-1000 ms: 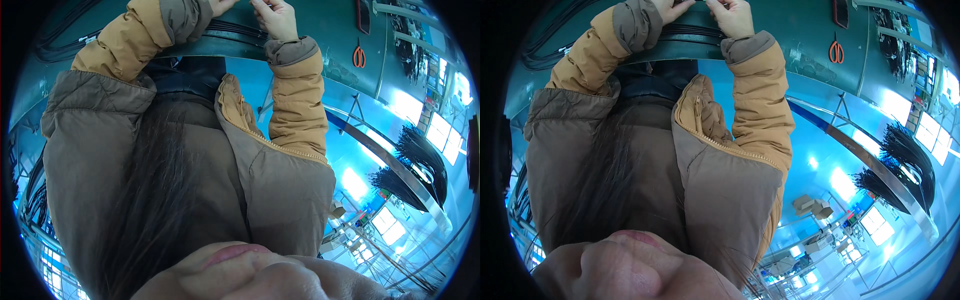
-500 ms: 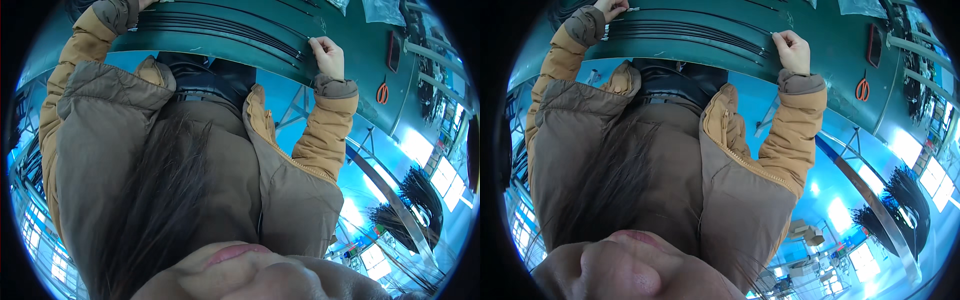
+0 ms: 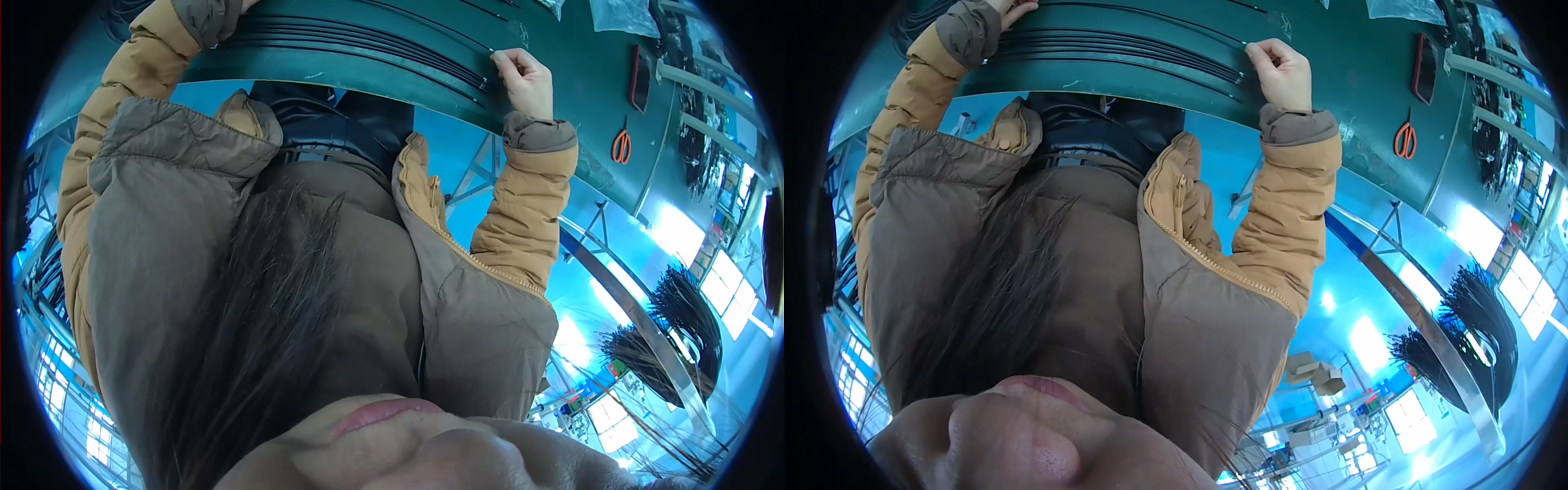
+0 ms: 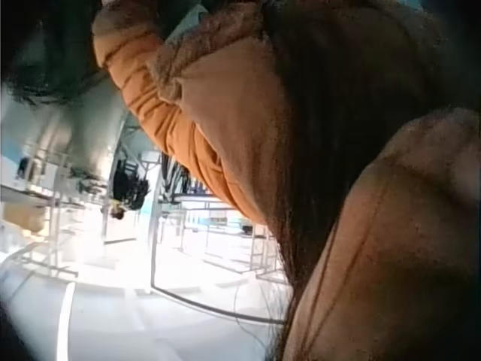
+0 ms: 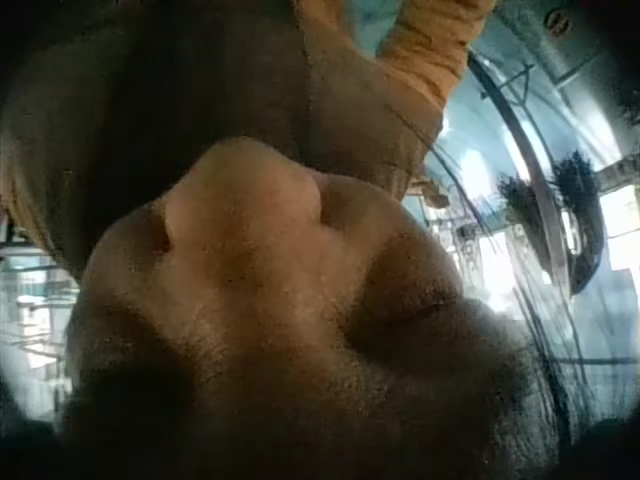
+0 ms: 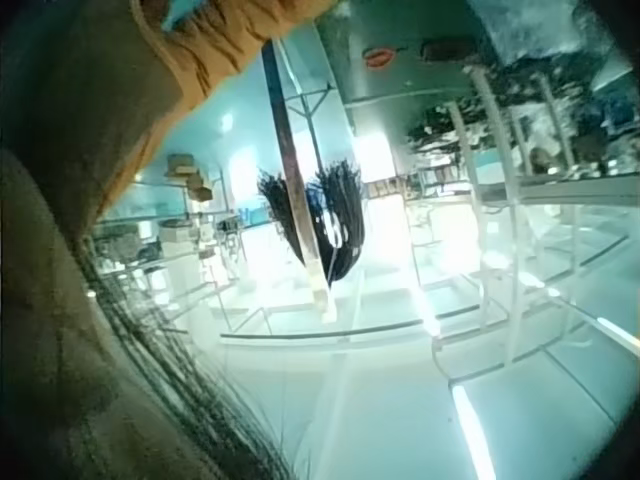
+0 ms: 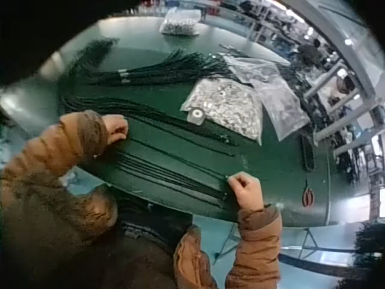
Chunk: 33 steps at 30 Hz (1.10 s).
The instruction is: Assembling and bundling electrical wires at a production station.
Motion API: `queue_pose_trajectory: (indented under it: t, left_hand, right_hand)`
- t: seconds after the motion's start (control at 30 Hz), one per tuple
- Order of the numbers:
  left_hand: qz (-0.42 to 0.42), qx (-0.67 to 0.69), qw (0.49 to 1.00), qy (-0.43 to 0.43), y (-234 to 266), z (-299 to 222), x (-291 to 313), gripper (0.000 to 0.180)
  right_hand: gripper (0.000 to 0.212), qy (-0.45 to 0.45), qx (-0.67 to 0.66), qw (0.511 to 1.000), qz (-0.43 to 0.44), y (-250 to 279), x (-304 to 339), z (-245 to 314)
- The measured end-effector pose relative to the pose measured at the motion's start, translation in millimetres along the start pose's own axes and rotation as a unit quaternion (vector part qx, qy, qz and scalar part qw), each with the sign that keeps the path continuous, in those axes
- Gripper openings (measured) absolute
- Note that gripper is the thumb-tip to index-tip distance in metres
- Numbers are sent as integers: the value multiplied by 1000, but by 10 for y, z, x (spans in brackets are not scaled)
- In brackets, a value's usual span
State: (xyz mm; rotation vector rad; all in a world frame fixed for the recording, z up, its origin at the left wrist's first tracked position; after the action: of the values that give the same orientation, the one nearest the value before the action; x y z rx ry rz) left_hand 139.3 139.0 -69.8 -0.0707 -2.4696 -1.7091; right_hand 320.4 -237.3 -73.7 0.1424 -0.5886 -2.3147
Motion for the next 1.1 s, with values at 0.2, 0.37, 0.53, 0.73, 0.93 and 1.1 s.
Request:
queue_pose_trajectory:
  t: [0.2, 0.37, 0.53, 0.73, 0.93, 1.1]
  left_hand:
    - [-40, 31, 999, -21, 62, 177, 149, 14]
    - [-19, 36, 999, 4, 117, 257, 286, 14]
    - [-25, 13, 999, 20, 156, 469, 354, 12]
    - [-25, 10, 998, 55, 185, 638, 432, 13]
    - [-23, 7, 993, 119, 185, 833, 540, 15]
    - [-18, 7, 987, 161, 240, 935, 524, 17]
  right_hand:
    - [17, -33, -63, 997, -22, 3, -25, -90]
    - [18, -75, -136, 987, -30, 82, -44, -222]
    - [17, -92, -108, 990, -26, 101, 18, -264]
    - [19, -40, 10, 999, -7, 128, 142, -172]
    - [21, -68, 70, 993, 70, 73, 259, -171]
    - [23, -165, -20, 986, 6, 328, 290, -399]
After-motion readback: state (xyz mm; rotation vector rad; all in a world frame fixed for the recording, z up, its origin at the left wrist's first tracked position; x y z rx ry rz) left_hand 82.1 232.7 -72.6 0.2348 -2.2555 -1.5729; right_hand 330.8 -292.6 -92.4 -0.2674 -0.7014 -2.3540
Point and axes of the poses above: each hand's wrist, its own x-axis away from the middle knuckle, its own y-axis out of the back of the hand, z = x × y, the point moved 10 cm from there along -x, towards the middle knuckle, and after that the axes turned 1 degree about x, right-handed, at the moved point
